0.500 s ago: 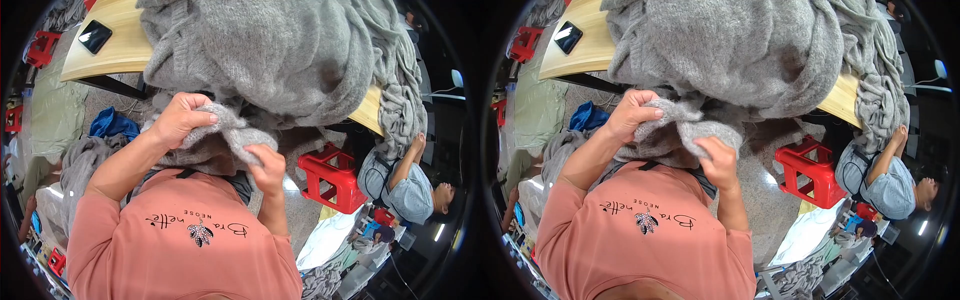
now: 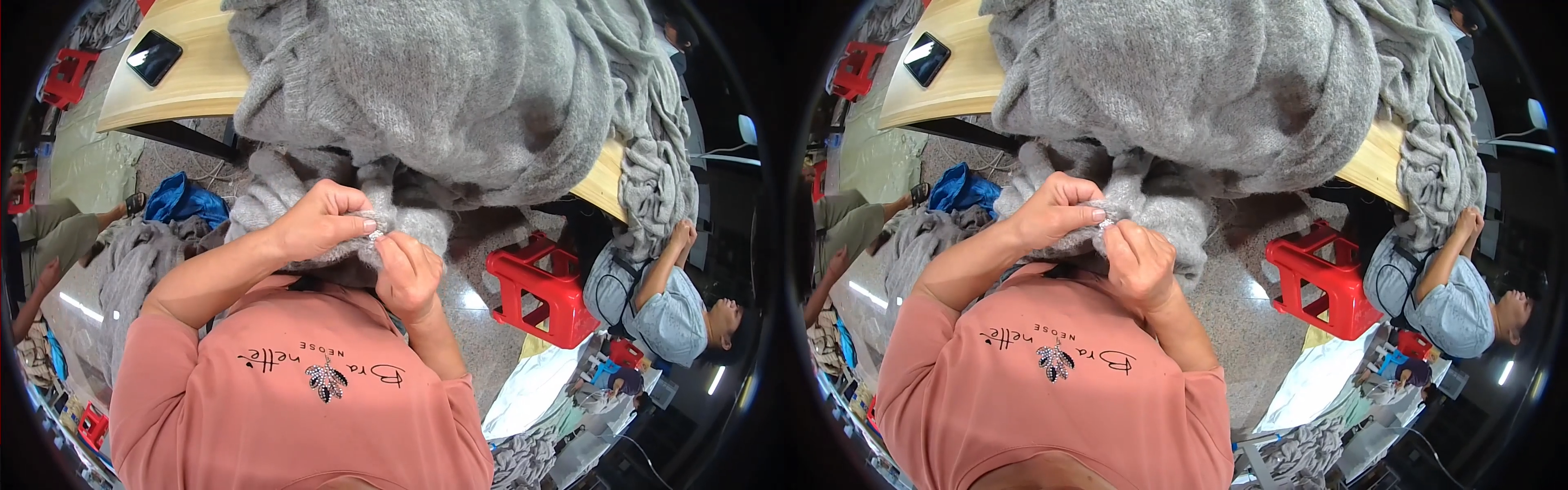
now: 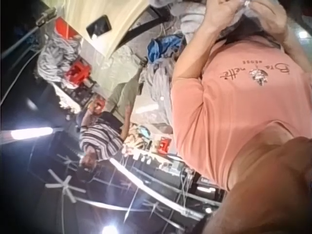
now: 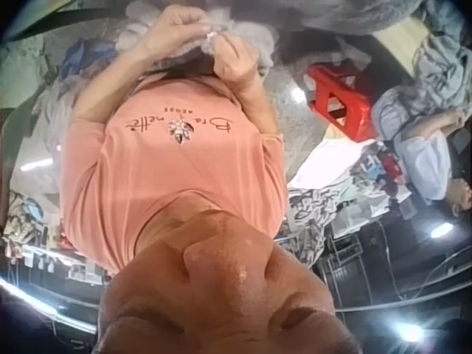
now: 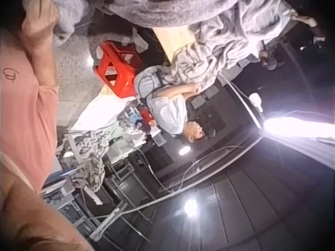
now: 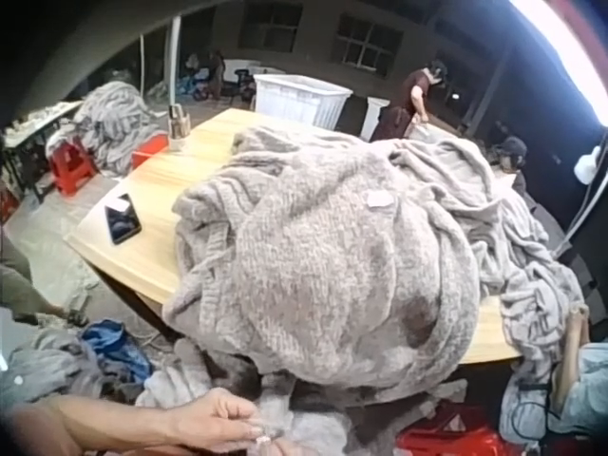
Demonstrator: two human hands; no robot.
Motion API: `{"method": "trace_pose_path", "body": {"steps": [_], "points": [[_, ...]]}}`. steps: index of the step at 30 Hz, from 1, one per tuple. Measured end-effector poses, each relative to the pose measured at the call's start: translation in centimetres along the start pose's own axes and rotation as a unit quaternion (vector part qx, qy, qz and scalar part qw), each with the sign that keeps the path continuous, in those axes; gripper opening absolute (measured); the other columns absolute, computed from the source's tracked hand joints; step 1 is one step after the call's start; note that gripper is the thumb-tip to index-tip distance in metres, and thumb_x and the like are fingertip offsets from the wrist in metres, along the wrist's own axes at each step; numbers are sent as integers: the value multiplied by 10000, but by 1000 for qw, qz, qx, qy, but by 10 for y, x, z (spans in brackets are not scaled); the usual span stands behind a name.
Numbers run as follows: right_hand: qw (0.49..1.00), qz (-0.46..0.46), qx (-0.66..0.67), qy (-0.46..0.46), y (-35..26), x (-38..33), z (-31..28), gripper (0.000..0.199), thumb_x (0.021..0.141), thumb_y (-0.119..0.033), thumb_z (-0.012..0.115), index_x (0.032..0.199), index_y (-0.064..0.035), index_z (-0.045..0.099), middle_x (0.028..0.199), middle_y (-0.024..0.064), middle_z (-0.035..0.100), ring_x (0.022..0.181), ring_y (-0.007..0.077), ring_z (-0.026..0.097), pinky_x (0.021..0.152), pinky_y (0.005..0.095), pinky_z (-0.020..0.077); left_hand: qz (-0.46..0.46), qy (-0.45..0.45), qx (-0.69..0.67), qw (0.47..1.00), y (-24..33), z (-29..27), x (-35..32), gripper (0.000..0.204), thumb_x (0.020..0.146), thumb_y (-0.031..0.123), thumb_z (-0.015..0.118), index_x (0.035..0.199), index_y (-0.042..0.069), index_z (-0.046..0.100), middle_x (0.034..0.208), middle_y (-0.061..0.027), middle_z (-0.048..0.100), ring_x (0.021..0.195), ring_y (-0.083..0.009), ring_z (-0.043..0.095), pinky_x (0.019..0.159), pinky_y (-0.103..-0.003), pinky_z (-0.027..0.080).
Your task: Inspecting large pieces of grey fluffy fabric on a work table.
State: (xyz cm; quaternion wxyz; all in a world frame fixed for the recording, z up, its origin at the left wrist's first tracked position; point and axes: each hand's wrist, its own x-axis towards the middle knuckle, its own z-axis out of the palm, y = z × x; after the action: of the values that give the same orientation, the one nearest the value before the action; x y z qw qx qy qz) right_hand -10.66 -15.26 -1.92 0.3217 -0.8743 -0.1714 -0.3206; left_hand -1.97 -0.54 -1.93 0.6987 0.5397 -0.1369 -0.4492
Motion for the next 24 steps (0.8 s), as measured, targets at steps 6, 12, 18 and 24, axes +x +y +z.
{"method": "trace_pose_path", "body": {"steps": [6,12,18,24], "points": [[991,118,67,-4,1,9,4,313,540,125,494,827,14,553,833,160,579,649,247,585,571,297,481,85,71,71,991,-1,3,-5,61,744,8,623,801,-11,614,686,25,571,642,-21,474,543,-194,399],[940,243,226,-80,11,-2,3,312,587,114,462,873,0,512,827,133,578,715,200,571,646,281,461,140,88,183,969,-1,4,-9,88,698,-23,642,783,-7,629,689,-37,608,624,-73,547,539,-219,428],[860,355,315,-190,18,-2,-2,280,566,75,466,827,25,556,739,143,570,666,262,571,610,313,454,217,103,298,924,-7,6,-11,113,665,-68,615,756,-2,621,689,-93,607,609,-168,589,525,-254,442],[919,311,222,-97,5,-3,1,259,557,72,488,799,24,567,694,139,560,617,262,560,581,308,442,321,115,384,858,-8,8,-9,219,587,-123,568,767,0,587,692,-113,583,592,-234,579,514,-287,456]]}}
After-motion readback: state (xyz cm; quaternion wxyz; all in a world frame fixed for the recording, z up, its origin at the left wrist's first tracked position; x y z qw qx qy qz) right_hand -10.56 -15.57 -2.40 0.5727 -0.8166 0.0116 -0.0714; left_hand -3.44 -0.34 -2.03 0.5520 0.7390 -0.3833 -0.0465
